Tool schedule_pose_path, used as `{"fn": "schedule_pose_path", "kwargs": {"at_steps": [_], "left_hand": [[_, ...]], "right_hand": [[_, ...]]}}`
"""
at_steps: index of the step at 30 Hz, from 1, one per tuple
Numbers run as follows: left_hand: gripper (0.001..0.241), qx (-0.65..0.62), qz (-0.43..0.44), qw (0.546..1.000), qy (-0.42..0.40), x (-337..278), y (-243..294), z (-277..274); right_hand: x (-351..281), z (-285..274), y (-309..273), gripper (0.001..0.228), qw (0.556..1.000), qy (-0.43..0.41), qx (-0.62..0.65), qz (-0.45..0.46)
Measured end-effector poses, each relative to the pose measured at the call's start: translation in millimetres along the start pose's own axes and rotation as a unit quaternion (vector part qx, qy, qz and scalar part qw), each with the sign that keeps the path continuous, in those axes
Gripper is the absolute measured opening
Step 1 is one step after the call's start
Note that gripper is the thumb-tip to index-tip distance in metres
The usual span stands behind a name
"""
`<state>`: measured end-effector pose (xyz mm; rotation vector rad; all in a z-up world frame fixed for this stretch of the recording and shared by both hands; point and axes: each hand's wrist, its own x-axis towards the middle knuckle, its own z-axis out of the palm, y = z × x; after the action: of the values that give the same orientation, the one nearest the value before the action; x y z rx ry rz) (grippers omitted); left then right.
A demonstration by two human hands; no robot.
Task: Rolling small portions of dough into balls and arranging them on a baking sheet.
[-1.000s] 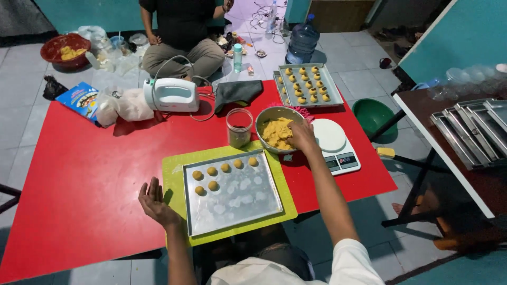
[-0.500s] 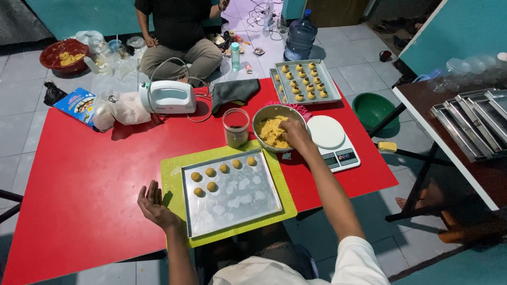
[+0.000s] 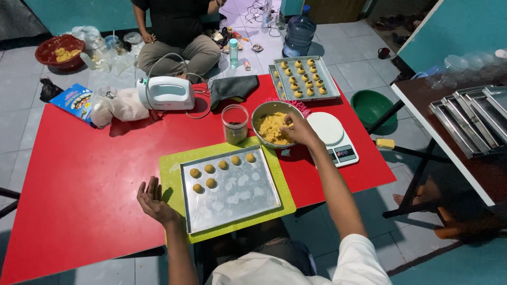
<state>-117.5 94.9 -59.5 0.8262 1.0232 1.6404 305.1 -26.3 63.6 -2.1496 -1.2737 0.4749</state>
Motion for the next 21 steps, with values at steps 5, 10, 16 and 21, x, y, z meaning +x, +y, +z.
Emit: {"fn": "schedule_pose_path", "kwargs": {"at_steps": [5, 10, 16, 21], "left_hand": [[0.043, -0.003, -0.004, 1.000, -0.002, 4.8, -7.2, -5.9], [0.044, 0.003, -0.001, 1.000, -0.002, 4.0, -5.3, -5.9], [0.043, -0.007, -0.019, 1.000, -0.001, 9.0, -14.1, -9.0], [0.043, -0.004, -0.005, 1.000, -0.002, 6.8, -9.0, -6.4]], "right_hand": [[15.0, 18.9, 23.2, 0.037, 0.998, 0.021, -0.056, 0.025], [25.6, 32.3, 38.8, 0.030, 0.991, 0.021, -0.126, 0.041], [23.3, 30.3, 32.3, 0.025, 0.985, 0.007, -0.162, 0.063], [9.8, 13.5, 5.1, 0.027, 0.984, -0.054, -0.161, 0.054]]}}
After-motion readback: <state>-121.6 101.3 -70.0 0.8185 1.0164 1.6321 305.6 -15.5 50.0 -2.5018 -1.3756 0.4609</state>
